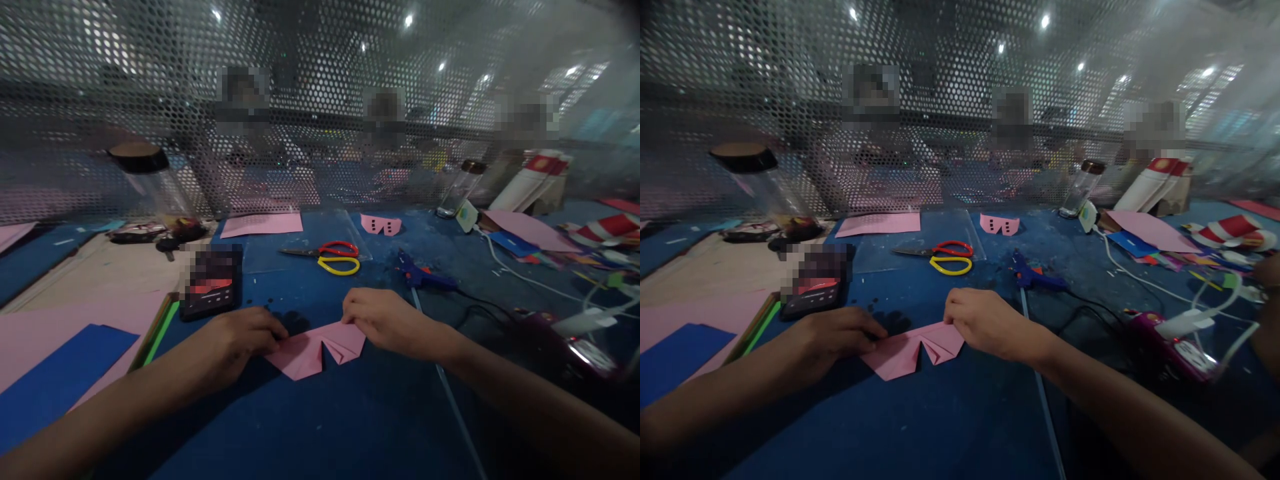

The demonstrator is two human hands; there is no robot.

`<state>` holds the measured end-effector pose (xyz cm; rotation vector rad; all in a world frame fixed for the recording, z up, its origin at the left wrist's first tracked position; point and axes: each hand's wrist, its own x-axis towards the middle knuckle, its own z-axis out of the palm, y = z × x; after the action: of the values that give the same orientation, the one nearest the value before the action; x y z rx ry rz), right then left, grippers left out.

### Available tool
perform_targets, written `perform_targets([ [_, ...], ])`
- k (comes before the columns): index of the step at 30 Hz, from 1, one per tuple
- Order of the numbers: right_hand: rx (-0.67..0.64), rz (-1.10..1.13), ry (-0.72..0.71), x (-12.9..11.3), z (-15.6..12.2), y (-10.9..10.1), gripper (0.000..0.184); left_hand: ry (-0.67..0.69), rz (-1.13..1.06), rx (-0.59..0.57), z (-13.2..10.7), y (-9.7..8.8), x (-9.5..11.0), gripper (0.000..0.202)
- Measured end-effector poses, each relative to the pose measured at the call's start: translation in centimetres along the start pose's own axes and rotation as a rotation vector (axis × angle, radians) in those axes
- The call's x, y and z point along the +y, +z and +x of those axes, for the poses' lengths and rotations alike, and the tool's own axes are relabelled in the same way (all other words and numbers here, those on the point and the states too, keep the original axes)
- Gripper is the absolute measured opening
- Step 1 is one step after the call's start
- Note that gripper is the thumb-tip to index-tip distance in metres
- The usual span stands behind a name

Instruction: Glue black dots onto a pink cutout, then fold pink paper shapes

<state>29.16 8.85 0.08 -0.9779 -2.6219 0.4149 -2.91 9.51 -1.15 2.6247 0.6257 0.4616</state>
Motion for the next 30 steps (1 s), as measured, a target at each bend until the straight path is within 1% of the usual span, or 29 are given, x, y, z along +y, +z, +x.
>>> perform_targets([
  [4, 0.005, -0.009, -0.004, 0.03, -0.09, -0.14, 0.025, 0.024, 0.050, -0.011, -0.18, -0.21, -0.13, 0.038],
  [9, -0.002, -0.016, 0.000, 0.19, -0.06, -0.14, 0.024, 0.013, 0.087, -0.021, -0.30, -0.42, -0.13, 0.038],
  [21, -0.004, -0.018, 0.029, 0.11, 0.01, 0.03, 0.025, -0.016, 0.020, -0.043, -0.33, -0.65, -0.04, 0.041],
  [26, 0.002, -0.034, 0.008, 0.33, 0.03, 0.18, 0.025, -0.063, -0.013, -0.012, -0.14, -0.82, 0.09, 0.039],
  [30, 0.001, -0.041, 0.006, 0.39, 0.04, 0.17, 0.026, -0.071, -0.043, 0.005, 0.11, -0.90, 0.32, 0.035],
])
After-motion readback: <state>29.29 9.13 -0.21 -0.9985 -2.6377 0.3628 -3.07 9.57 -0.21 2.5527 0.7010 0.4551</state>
